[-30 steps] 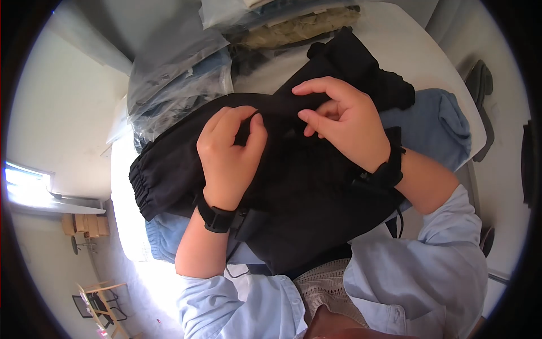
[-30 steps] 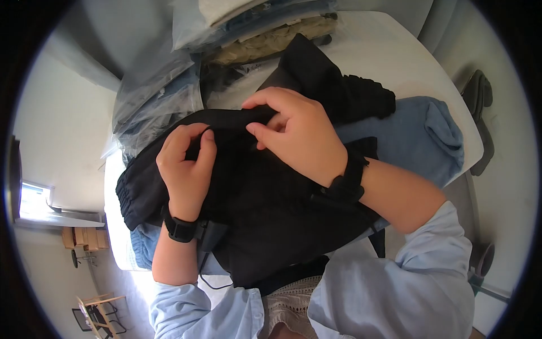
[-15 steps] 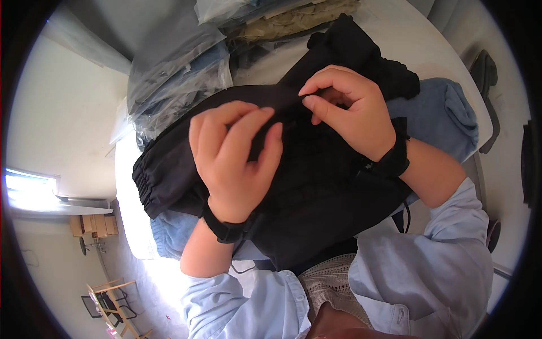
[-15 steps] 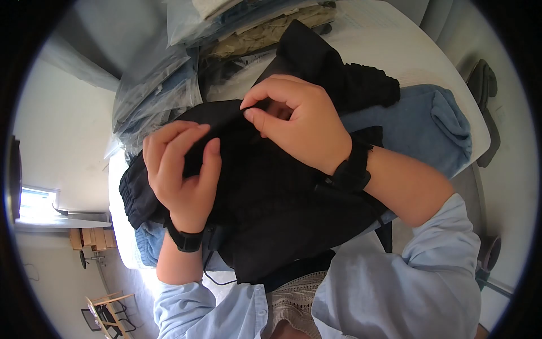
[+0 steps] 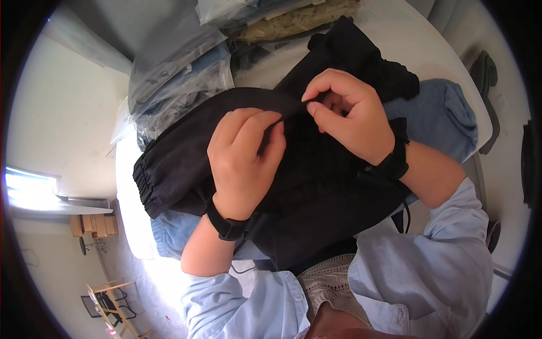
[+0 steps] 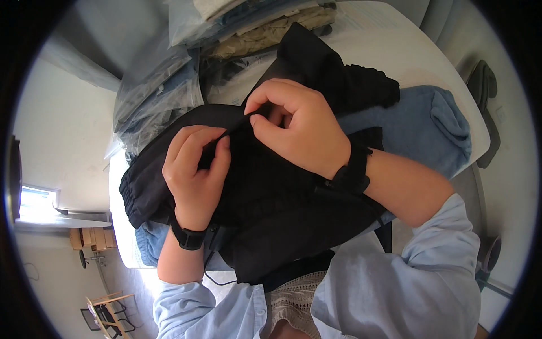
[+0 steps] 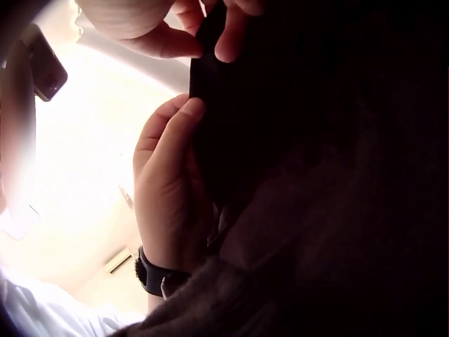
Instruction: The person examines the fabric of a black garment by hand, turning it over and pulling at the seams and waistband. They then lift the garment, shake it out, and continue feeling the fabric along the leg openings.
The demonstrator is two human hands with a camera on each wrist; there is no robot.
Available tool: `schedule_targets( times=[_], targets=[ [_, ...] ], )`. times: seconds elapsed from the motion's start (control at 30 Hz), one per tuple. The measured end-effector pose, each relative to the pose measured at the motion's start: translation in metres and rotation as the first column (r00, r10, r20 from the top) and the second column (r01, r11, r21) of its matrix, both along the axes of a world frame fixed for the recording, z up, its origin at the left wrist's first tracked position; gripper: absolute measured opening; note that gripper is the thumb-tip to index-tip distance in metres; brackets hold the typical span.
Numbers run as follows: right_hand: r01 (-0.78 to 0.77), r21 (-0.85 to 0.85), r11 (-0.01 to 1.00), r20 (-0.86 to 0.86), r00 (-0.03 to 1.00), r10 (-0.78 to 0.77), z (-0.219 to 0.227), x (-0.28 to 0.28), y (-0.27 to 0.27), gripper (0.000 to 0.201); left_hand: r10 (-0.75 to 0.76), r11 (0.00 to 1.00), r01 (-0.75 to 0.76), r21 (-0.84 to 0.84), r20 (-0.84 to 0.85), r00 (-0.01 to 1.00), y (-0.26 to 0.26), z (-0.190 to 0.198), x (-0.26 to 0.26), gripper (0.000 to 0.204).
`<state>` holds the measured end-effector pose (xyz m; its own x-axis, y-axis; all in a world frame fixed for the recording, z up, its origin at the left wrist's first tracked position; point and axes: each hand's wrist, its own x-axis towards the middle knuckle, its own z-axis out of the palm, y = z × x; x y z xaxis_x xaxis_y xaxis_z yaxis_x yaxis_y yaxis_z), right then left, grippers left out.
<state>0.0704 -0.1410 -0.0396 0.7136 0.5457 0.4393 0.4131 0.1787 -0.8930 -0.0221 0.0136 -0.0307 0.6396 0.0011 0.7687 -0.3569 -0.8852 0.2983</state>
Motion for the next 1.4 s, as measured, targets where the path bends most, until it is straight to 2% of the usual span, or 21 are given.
schedule_targets(
  times=[0.1,0.17,0.3,0.37,0.4,0.5,0.57,0.73,0.8,0.93,1.0,1.07,1.13,1.23,1.37,1.4],
  targets=[
    [-0.021,0.015,1.0,-0.079,0.997,0.022,0.002,-0.003,0.001,0.011,0.005,0.999,-0.006,-0.042,-0.038,0.999,-0.001,0.0,-0.001,0.017],
    [-0.061,-0.037,0.997,0.069,0.996,0.063,-0.001,-0.001,0.001,0.012,0.01,0.999,-0.013,-0.045,-0.053,0.999,-0.001,0.0,-0.001,0.017],
    [-0.101,-0.05,0.994,-0.031,0.995,0.1,0.001,0.001,0.001,0.01,0.006,1.0,-0.007,-0.022,-0.067,0.998,-0.001,0.002,-0.002,0.016],
    [-0.076,-0.053,0.996,0.093,0.992,0.08,0.0,0.002,0.0,0.007,0.003,1.0,-0.004,-0.007,-0.076,0.997,0.0,0.003,-0.003,0.015],
    [-0.075,-0.052,0.996,0.092,0.993,0.08,-0.001,0.004,-0.001,0.007,-0.016,1.0,0.017,0.008,-0.07,0.997,-0.001,0.003,-0.002,0.015],
    [-0.116,-0.04,0.992,0.063,0.991,0.118,-0.003,0.014,-0.004,0.006,-0.032,0.999,0.034,0.028,-0.067,0.997,-0.002,0.004,-0.002,0.015],
    [-0.105,0.031,0.994,0.011,0.994,0.105,-0.003,0.019,-0.006,0.005,-0.028,0.999,0.03,0.031,-0.069,0.997,-0.002,0.005,-0.002,0.015],
    [-0.098,0.056,0.994,-0.018,0.995,0.099,-0.006,0.023,-0.004,0.006,0.042,0.999,-0.04,0.034,-0.048,0.998,0.0,0.002,-0.001,0.013],
    [-0.079,0.083,0.993,-0.13,0.987,0.089,-0.003,0.017,-0.002,0.013,0.054,0.998,-0.053,0.026,-0.049,0.997,0.002,0.001,0.0,0.012],
    [-0.14,0.077,0.987,-0.143,0.978,0.15,0.002,0.008,-0.003,0.018,0.053,0.998,-0.053,0.016,-0.033,0.998,0.002,0.0,0.001,0.012],
    [-0.214,0.039,0.976,-0.074,0.974,0.216,0.001,0.007,-0.001,0.02,0.053,0.999,-0.053,0.014,-0.034,0.998,0.001,0.001,0.0,0.013],
    [-0.203,0.027,0.979,-0.06,0.977,0.204,0.0,0.008,0.0,0.019,0.051,0.999,-0.051,0.012,-0.037,0.998,0.001,0.001,0.0,0.013],
    [-0.198,-0.049,0.979,-0.173,0.967,0.187,0.004,0.008,-0.001,0.014,0.049,0.999,-0.049,0.013,-0.045,0.998,0.001,0.002,0.0,0.013],
    [-0.19,-0.062,0.98,-0.179,0.968,0.176,0.004,0.008,-0.001,0.009,0.05,0.999,-0.05,0.008,-0.061,0.997,0.0,0.002,-0.001,0.014],
    [-0.147,-0.036,0.988,-0.084,0.986,0.144,0.002,0.011,0.0,0.006,0.045,0.999,-0.044,0.032,-0.045,0.998,0.001,0.003,-0.001,0.016],
    [-0.127,-0.012,0.992,-0.014,0.992,0.127,0.001,0.013,-0.001,0.005,0.05,0.998,-0.048,0.037,-0.041,0.998,0.0,0.005,-0.001,0.017]
  ],
)
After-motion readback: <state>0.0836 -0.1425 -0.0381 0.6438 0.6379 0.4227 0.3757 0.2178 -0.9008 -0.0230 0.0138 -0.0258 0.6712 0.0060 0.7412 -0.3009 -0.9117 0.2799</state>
